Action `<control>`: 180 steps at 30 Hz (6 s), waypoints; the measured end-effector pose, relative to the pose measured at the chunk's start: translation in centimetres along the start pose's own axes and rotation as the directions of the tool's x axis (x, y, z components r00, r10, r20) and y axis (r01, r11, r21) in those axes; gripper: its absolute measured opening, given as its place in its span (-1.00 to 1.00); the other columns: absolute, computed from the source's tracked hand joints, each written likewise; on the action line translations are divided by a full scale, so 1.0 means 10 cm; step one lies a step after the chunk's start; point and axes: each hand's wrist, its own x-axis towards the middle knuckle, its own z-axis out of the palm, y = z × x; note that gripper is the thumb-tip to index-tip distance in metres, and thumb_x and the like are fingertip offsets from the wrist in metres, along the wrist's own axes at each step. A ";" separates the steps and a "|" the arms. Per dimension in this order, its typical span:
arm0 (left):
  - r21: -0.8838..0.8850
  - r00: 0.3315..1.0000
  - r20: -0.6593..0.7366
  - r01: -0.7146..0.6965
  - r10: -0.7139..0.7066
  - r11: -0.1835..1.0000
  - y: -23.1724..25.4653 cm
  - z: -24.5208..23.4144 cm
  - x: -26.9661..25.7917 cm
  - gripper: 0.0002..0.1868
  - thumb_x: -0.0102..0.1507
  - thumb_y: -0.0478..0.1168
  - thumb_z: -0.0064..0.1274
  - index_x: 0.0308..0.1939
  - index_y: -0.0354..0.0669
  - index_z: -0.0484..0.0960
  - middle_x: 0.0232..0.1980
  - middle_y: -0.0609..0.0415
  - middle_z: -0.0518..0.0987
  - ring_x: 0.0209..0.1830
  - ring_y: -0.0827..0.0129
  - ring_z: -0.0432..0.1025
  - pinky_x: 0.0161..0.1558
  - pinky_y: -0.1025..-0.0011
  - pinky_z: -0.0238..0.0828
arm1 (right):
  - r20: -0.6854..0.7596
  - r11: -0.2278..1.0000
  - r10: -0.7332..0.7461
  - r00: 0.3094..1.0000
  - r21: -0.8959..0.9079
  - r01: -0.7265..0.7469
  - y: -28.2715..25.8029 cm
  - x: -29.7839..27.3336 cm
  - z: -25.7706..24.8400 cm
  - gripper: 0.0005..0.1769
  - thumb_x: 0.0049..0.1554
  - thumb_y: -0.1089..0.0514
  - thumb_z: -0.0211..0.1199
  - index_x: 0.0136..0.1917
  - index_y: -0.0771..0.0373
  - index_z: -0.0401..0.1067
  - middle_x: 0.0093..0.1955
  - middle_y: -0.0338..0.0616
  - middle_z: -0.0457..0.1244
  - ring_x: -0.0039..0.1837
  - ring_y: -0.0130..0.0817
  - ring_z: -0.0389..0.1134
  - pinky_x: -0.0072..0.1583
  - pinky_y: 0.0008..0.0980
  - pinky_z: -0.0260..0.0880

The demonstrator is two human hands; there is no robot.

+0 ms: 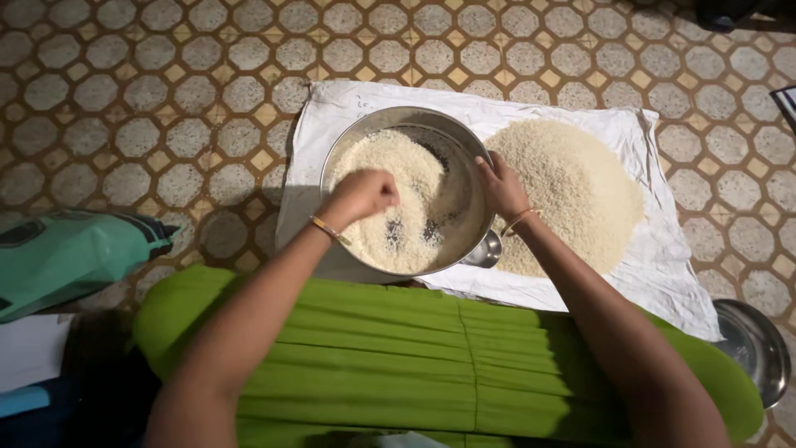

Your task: The person sits on the floor and sifts grains using a metal sieve over a cloth. They repeatedly scoop grains from a pile, place them in the sieve, and shake the sieve to separate finer particles, which fall onto the cloth below.

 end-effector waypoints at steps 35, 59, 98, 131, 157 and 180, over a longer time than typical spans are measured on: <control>0.017 0.983 0.165 0.077 -0.079 0.997 0.05 -0.34 -0.21 -0.70 0.30 -0.04 0.08 -0.39 -0.18 0.57 -0.48 0.13 0.53 -0.58 0.59 0.29 -0.52 0.60 0.19 | -0.027 0.999 -0.034 0.999 -0.030 0.033 0.04 0.01 0.00 -0.48 0.27 -0.13 0.06 0.31 0.28 0.34 0.15 0.16 0.35 0.19 -0.01 0.39 0.16 -0.18 0.34; 0.045 0.994 -0.107 0.018 -0.013 0.999 0.17 -0.11 0.18 -0.79 0.25 -0.07 0.08 -0.30 -0.12 0.56 0.23 -0.13 0.43 0.23 0.13 0.29 0.22 0.15 0.33 | 0.026 1.000 -0.014 1.000 0.006 0.014 0.02 0.04 -0.04 -0.42 0.27 -0.08 0.09 0.38 0.38 0.24 0.16 0.22 0.33 0.17 -0.05 0.39 0.16 -0.19 0.35; 0.626 0.966 -0.195 -0.012 0.172 0.779 -0.32 -0.01 0.20 -0.76 0.21 -0.08 0.08 -0.40 -0.19 0.61 0.23 -0.44 0.37 0.38 -0.16 0.13 0.31 0.06 0.12 | 0.022 0.991 -0.065 0.998 0.116 0.062 0.03 0.03 -0.01 -0.47 0.26 -0.06 0.08 0.35 0.33 0.29 0.23 0.11 0.33 0.26 -0.14 0.37 0.22 -0.25 0.33; 0.000 0.983 0.172 -0.063 0.062 0.998 0.04 -0.16 0.21 -0.69 0.31 0.08 -0.10 -0.21 -0.07 0.49 0.64 -0.05 -0.22 0.64 0.14 -0.40 0.56 0.11 -0.46 | 0.038 0.984 -0.047 0.998 0.173 0.039 -0.06 0.01 -0.01 -0.50 0.27 -0.03 0.08 0.35 0.32 0.28 0.19 0.10 0.33 0.22 -0.19 0.37 0.20 -0.29 0.33; -0.097 0.990 -0.122 -0.087 0.075 0.991 -0.04 0.18 1.17 -0.71 0.36 -0.02 -0.09 -0.25 -0.18 0.40 0.05 0.02 0.40 0.06 0.30 0.37 0.19 0.31 0.39 | 0.015 0.987 -0.086 0.996 0.134 0.083 0.07 0.07 0.03 -0.49 0.27 -0.02 0.08 0.34 0.37 0.30 0.19 0.18 0.34 0.23 -0.11 0.39 0.21 -0.25 0.33; 0.087 0.914 -0.374 -0.135 0.158 0.987 0.35 -0.64 -0.19 -0.86 0.20 -0.14 0.20 -0.28 -0.10 0.72 -0.20 0.07 0.67 -0.31 0.34 0.54 -0.22 0.34 0.48 | 0.021 0.974 -0.078 0.997 0.217 0.072 0.08 0.03 0.03 -0.45 0.27 -0.04 0.10 0.37 0.38 0.25 0.24 0.15 0.31 0.26 -0.13 0.35 0.23 -0.26 0.33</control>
